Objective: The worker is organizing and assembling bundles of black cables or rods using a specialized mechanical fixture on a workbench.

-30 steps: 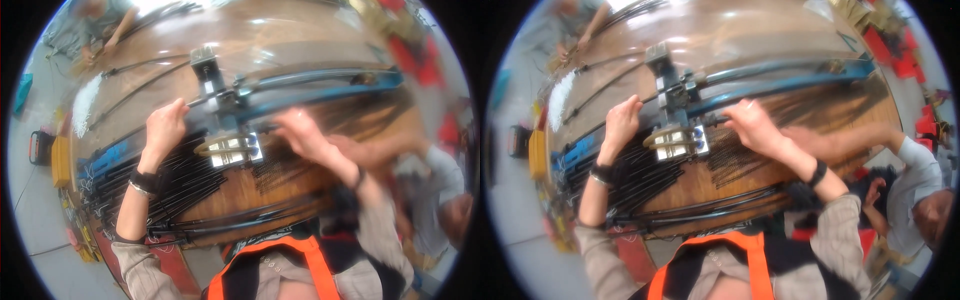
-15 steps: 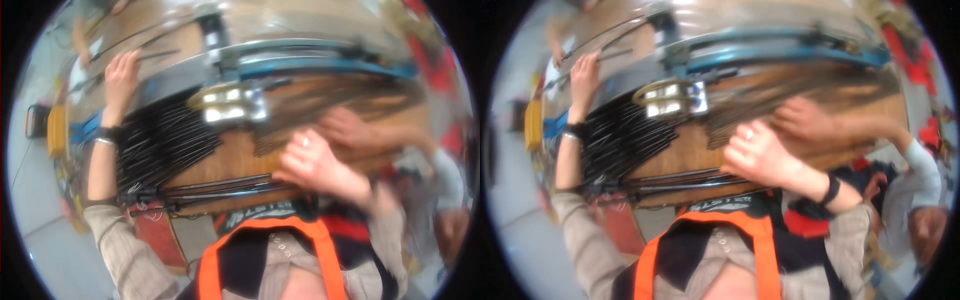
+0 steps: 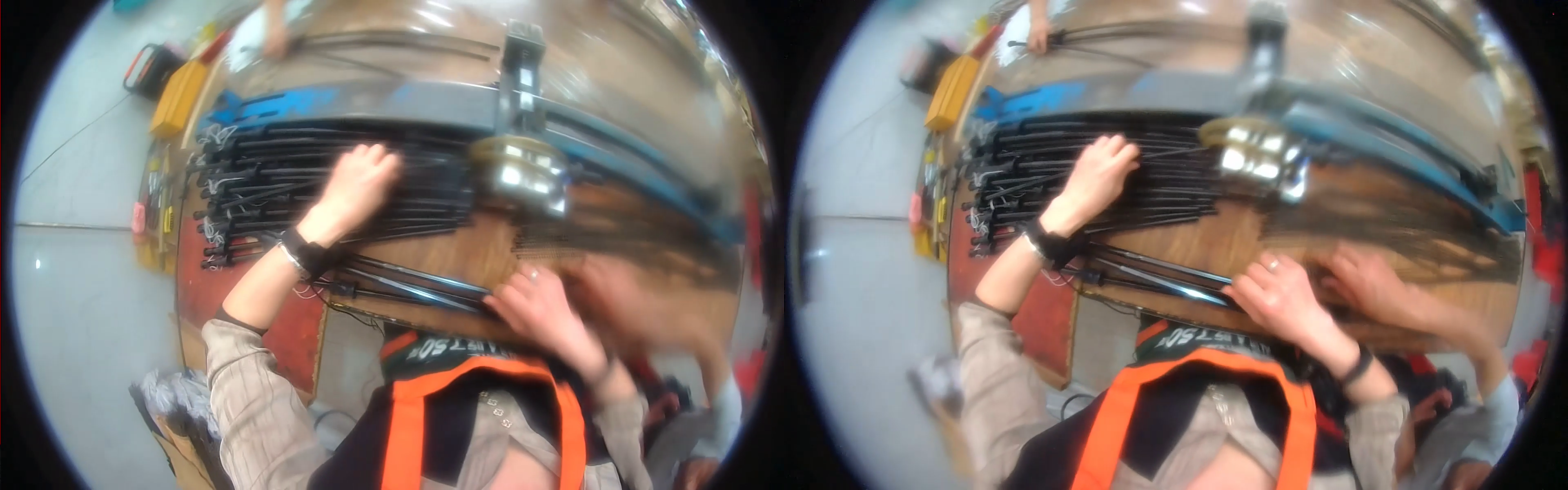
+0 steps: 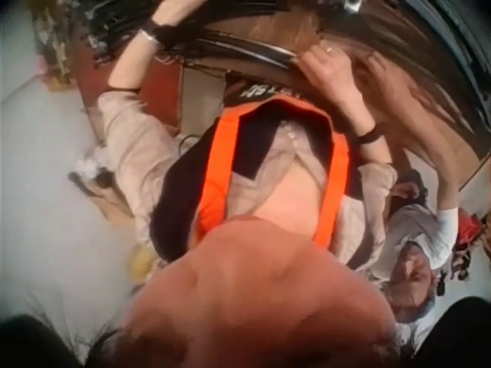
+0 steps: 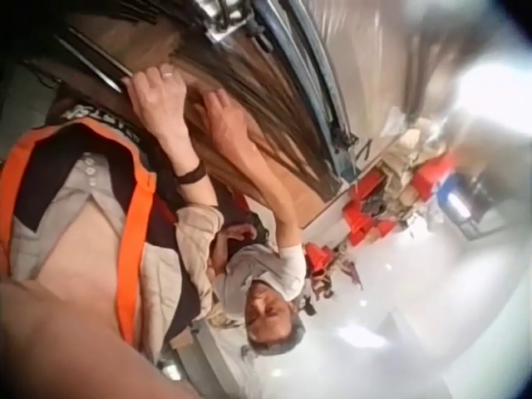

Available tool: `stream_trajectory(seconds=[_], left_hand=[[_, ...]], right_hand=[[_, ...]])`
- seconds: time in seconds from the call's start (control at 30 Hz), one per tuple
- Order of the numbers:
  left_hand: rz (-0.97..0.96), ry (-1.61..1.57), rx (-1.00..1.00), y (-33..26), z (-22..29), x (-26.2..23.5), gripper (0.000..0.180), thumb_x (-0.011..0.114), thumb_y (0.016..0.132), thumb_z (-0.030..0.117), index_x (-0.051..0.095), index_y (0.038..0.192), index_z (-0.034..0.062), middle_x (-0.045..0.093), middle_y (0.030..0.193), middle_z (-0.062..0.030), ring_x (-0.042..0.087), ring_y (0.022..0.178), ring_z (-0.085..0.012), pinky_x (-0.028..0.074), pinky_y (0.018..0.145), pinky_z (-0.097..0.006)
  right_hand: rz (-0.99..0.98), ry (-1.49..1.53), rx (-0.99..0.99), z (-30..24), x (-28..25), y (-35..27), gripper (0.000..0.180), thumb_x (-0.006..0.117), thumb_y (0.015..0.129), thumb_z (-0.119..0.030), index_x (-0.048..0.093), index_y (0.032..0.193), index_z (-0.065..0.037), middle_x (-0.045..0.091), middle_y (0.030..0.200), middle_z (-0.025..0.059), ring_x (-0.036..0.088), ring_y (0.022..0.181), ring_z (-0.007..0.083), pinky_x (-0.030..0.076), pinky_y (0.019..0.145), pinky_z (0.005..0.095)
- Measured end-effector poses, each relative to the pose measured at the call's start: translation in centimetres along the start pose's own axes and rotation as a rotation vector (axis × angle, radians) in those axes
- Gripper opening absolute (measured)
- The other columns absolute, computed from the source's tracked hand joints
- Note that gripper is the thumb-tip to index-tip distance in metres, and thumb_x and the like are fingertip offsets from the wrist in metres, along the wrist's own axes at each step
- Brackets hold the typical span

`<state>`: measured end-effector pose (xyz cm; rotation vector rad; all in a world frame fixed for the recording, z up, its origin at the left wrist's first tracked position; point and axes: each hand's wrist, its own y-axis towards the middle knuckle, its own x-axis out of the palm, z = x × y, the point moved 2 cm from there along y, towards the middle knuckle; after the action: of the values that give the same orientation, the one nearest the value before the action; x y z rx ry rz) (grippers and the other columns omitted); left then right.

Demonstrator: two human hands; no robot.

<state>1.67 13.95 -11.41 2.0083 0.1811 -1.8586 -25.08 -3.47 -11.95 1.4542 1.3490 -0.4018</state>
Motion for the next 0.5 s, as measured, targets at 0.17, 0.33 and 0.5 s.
stream_trajectory(seconds=[0.17, 0.33, 0.5], left_hand=[[-0.117, -0.281, 0.092, -0.1, 0.9, -1.0, 0.019, 0.06, 0.086, 0.003, 0.059, 0.105, 0.006, 0.051, 0.083, -0.0143, 0.058, 0.073, -0.0339, 0.049, 0.06, -0.042], [-0.122, -0.219, 0.174, -0.1, 3.4, -2.6, 0.017, 0.062, 0.088, 0.009, 0.06, 0.105, 0.0089, 0.052, 0.079, -0.0134, 0.059, 0.069, -0.0334, 0.048, 0.056, -0.042], [-0.161, -0.22, 0.176, 0.5, 5.3, -3.0, 0.019, 0.065, 0.089, 0.016, 0.062, 0.108, 0.0122, 0.052, 0.07, -0.0108, 0.06, 0.063, -0.0317, 0.049, 0.054, -0.041]], right_hand=[[0.031, 0.056, 0.018, -1.4, 0.0, -0.7, 0.027, 0.074, 0.074, -0.019, 0.051, 0.066, -0.011, 0.047, 0.063, 0.0027, 0.052, 0.064, 0.0219, 0.042, 0.054, 0.0346], [0.039, 0.126, -0.073, -2.4, 0.4, 0.1, 0.024, 0.072, 0.078, -0.019, 0.052, 0.068, -0.01, 0.048, 0.064, 0.0028, 0.051, 0.061, 0.0213, 0.042, 0.054, 0.0339], [0.06, 0.12, 0.018, -1.9, 0.3, -1.2, 0.024, 0.072, 0.078, -0.017, 0.051, 0.067, -0.01, 0.049, 0.065, 0.0037, 0.053, 0.064, 0.0219, 0.045, 0.056, 0.0337]])
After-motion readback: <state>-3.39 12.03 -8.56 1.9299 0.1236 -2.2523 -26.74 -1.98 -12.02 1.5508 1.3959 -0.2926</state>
